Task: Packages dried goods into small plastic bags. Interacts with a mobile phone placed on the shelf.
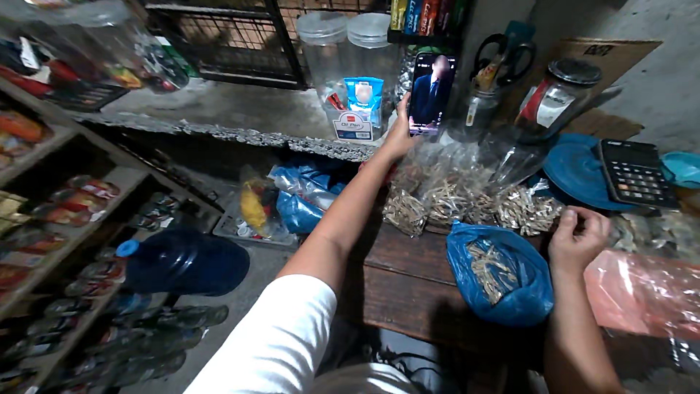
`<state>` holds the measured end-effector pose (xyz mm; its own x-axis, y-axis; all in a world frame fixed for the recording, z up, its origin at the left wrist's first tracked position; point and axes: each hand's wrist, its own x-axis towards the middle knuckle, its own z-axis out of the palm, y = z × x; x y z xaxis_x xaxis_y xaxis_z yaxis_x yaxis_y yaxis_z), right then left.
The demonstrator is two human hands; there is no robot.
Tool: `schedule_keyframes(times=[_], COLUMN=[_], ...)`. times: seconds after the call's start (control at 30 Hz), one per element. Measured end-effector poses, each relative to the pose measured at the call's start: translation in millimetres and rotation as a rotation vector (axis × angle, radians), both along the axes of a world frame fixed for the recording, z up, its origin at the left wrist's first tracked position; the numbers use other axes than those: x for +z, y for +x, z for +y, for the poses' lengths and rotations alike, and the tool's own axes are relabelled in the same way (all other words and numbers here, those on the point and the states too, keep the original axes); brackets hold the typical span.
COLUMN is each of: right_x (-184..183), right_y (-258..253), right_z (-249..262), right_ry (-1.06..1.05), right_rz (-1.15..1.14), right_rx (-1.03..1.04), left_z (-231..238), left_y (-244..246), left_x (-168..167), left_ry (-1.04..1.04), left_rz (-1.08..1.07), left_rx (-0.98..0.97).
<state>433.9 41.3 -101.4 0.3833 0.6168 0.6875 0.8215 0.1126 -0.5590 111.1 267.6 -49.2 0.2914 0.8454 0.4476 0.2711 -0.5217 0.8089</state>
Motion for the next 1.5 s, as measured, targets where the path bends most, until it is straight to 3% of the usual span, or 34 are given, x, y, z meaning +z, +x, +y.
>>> schedule_keyframes(times=[0.3,0.5,0.67,1.13,1.5], right_x=[1.1,0.7,0.8,-0.5,0.2], right_y=[-1.3,-0.7,0.4,0.3,-1.0], right_z=[-0.2,0.0,0.2,0.2,1.1], right_ry=[0.015,0.014,-0.002,0.001,-0.004], right_rz=[0.007,0.029,0.042,0.042,0.038], right_rx=[0.007,0.012,0.015,0.007,-0.004], left_z=[-17.5,-3.0,-3.9,-13.7,-11.9], left_y=[-6.8,-14.2,-13.3,-7.6,-6.1], left_x=[15.8,6.2,5.1,14.8,12.5], left_ry=[-0.193,-0.255,-0.245,-0.255,-0.24], left_rz=[-0.153,-0.333,-0.36,-0.146,-0.13], left_rx=[-0.034,-0.044,-0.038,-0.069,-0.046])
